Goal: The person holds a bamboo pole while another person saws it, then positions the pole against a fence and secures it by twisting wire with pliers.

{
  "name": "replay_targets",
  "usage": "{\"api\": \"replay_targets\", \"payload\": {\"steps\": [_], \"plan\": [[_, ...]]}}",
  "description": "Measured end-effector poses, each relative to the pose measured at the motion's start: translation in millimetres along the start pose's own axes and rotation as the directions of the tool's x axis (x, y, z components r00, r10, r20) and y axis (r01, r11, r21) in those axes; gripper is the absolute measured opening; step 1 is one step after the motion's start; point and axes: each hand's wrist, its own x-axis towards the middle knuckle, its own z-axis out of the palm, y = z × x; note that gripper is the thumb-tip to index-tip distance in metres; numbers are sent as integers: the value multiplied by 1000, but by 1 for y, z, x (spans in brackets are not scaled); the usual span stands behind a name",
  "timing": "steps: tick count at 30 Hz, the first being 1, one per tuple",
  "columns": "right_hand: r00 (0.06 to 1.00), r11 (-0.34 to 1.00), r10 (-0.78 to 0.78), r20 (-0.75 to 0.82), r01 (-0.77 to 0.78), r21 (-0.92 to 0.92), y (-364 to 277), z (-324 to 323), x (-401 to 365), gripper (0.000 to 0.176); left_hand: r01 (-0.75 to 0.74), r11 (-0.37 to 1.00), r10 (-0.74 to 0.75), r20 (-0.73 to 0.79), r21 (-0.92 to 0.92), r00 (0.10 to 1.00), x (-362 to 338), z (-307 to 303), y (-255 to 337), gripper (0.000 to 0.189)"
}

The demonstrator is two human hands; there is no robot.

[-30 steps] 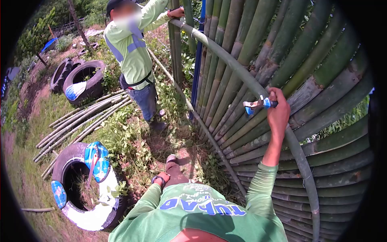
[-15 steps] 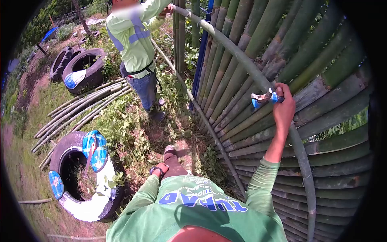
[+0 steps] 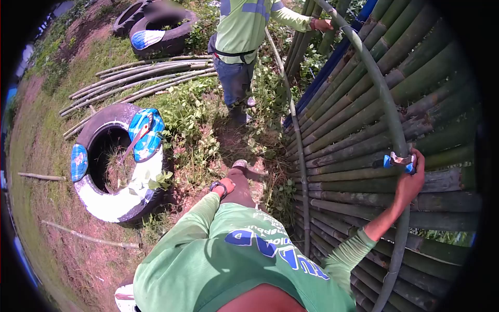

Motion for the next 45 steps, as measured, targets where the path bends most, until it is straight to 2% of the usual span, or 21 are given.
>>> {"api": "replay_targets", "payload": {"steps": [2, 7, 9, 11, 13, 15, 16, 19, 20, 21, 23, 24, 28, 32, 35, 36, 37, 39, 40, 43, 45], "plan": [[998, 998, -52, 18, 53, -33, 4, 0, 0, 23, -5, 997, 2, -36, -75, 999, 4, 3, -9, 34], [999, 999, 33, 31, -33, -6, 14, 5, 1, 23, 34, 998, -34, -8, -62, 999, 7, -15, -2, 36], [999, 999, 43, 30, -43, -6, 17, 5, 2, 24, -100, 989, 94, 54, 105, 994, 19, -16, -4, 37], [993, 994, 102, 53, -99, -41, 16, 4, 3, 25, -97, 993, 93, 58, 67, 994, 37, -15, -7, 42], [996, 995, 83, 46, -80, -56, 13, 6, 1, 27, 85, 996, -85, 87, 1, 993, 25, -51, 16, 47], [994, 994, 106, 6, -106, 28, 23, 10, 2, 29, 33, 999, -32, 107, -14, 994, 36, -57, 8, 50], [987, 984, 155, 38, -158, 81, 24, 10, 3, 29, 32, 999, -31, 105, -12, 994, 43, -58, 1, 50], [995, 995, 96, -10, -96, -10, 12, 8, 3, 26, -25, 992, 9, 130, 123, 991, 98, -44, -20, 50], [989, 987, 146, -16, -146, -71, 8, 6, 4, 25, -91, 984, 64, 170, 155, 983, 104, -50, -21, 48], [980, 973, 196, -19, -197, -122, 4, 5, 5, 24, -83, 990, 59, 209, 110, 976, 98, -69, -13, 50], [978, 973, 196, -67, -202, -109, -8, 8, 5, 23, -189, 980, 172, 194, 68, 966, 115, -70, -23, 47], [985, 978, 149, -82, -159, -136, -9, 9, 4, 24, -202, 978, 187, 196, 60, 963, 125, -67, -28, 46], [981, 969, 176, -80, -187, -160, -9, 10, 4, 25, -198, 980, 193, 242, 0, 951, 155, -72, -35, 44], [981, 972, 181, -70, -190, -137, 2, 10, 6, 26, -318, 944, 291, 227, 92, 929, 177, -74, -39, 38], [972, 956, 219, -88, -232, -178, -2, 10, 4, 27, -266, 964, 254, 226, 21, 940, 175, -88, -37, 36], [973, 956, 216, -80, -228, -186, -1, 9, 5, 27, -424, 895, 384, 245, 139, 890, 176, -93, -43, 36], [975, 956, 211, -75, -222, -192, -1, 9, 5, 26, -427, 893, 385, 252, 139, 888, 177, -95, -45, 36], [972, 954, 218, -87, -231, -189, -1, 10, 5, 26, -300, 952, 275, 266, 59, 924, 180, -99, -46, 37], [966, 939, 240, -95, -256, -232, 1, 9, 5, 26, -425, 885, 366, 282, 191, 887, 181, -104, -49, 38], [952, 923, 278, -131, -303, -239, 13, 8, 7, 26, -265, 963, 236, 329, 44, 914, 181, -118, -52, 38], [942, 923, 303, -144, -328, -201, 15, 10, 6, 26, -193, 981, 187, 250, 3, 950, 201, -103, -70, 37]]}}
